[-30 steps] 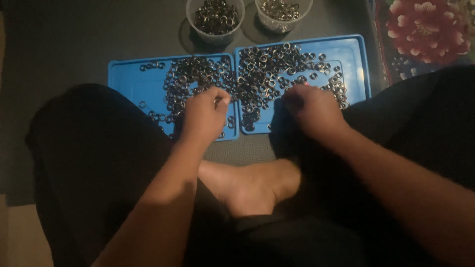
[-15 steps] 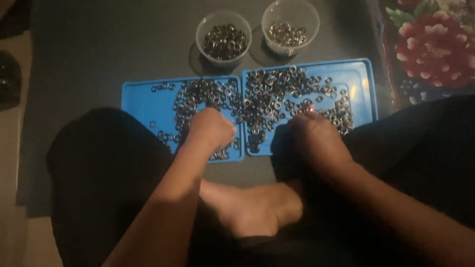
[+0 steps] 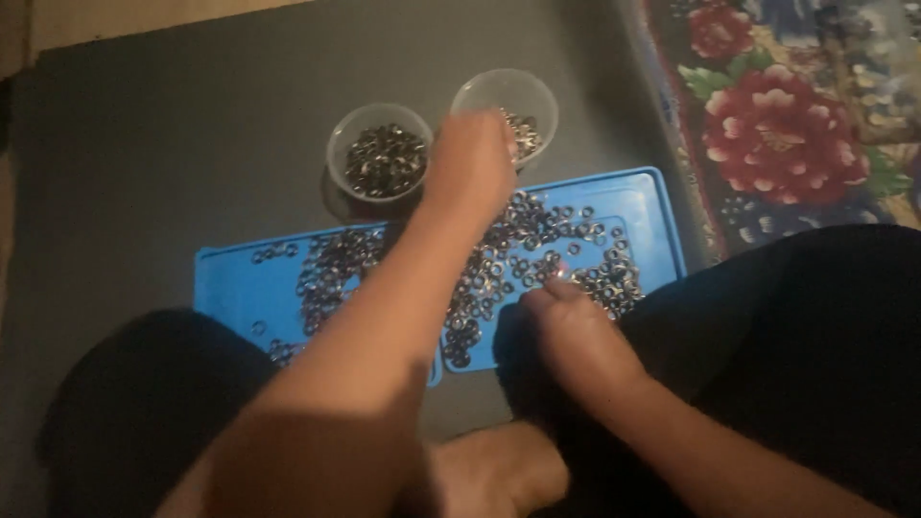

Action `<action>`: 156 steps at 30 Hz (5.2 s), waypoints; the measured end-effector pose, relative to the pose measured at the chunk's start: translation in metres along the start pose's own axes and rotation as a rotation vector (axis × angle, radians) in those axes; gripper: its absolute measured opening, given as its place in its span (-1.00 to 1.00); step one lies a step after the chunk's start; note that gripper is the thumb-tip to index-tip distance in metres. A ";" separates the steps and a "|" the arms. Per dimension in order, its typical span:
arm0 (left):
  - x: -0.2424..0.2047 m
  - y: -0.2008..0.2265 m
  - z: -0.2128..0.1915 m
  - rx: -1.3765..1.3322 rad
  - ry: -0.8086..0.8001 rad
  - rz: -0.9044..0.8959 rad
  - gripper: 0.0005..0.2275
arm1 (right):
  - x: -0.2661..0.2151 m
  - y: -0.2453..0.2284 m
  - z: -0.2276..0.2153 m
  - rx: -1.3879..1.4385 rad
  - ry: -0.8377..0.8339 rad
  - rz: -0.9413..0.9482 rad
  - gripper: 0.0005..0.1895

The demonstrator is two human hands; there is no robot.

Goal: Sorting small metal rings from blue trays into two separate plastic containers while sitting on the floor.

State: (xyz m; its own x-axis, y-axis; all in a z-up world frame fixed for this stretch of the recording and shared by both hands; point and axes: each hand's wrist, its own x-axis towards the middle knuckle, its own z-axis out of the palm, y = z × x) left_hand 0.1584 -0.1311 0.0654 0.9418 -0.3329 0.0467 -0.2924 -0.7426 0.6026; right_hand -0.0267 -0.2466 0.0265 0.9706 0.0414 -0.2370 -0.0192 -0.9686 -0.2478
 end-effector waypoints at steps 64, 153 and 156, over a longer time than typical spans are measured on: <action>-0.205 -0.065 -0.004 0.001 -0.087 0.011 -0.87 | -0.001 0.004 -0.005 -0.124 0.070 -0.441 -0.79; -0.217 -0.058 -0.025 -0.060 0.020 -0.223 -0.52 | -0.015 -0.029 -0.035 0.246 -0.083 0.022 -0.26; -0.216 -0.064 -0.015 -0.023 0.035 -0.185 -0.65 | -0.009 -0.019 -0.016 0.196 -0.046 -0.040 -0.32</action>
State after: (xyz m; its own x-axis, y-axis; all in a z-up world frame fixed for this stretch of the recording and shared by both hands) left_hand -0.0242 -0.0031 0.0287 0.9844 -0.1715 -0.0389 -0.1105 -0.7753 0.6218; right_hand -0.0313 -0.2328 0.0486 0.9597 0.0942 -0.2647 -0.0316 -0.8999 -0.4350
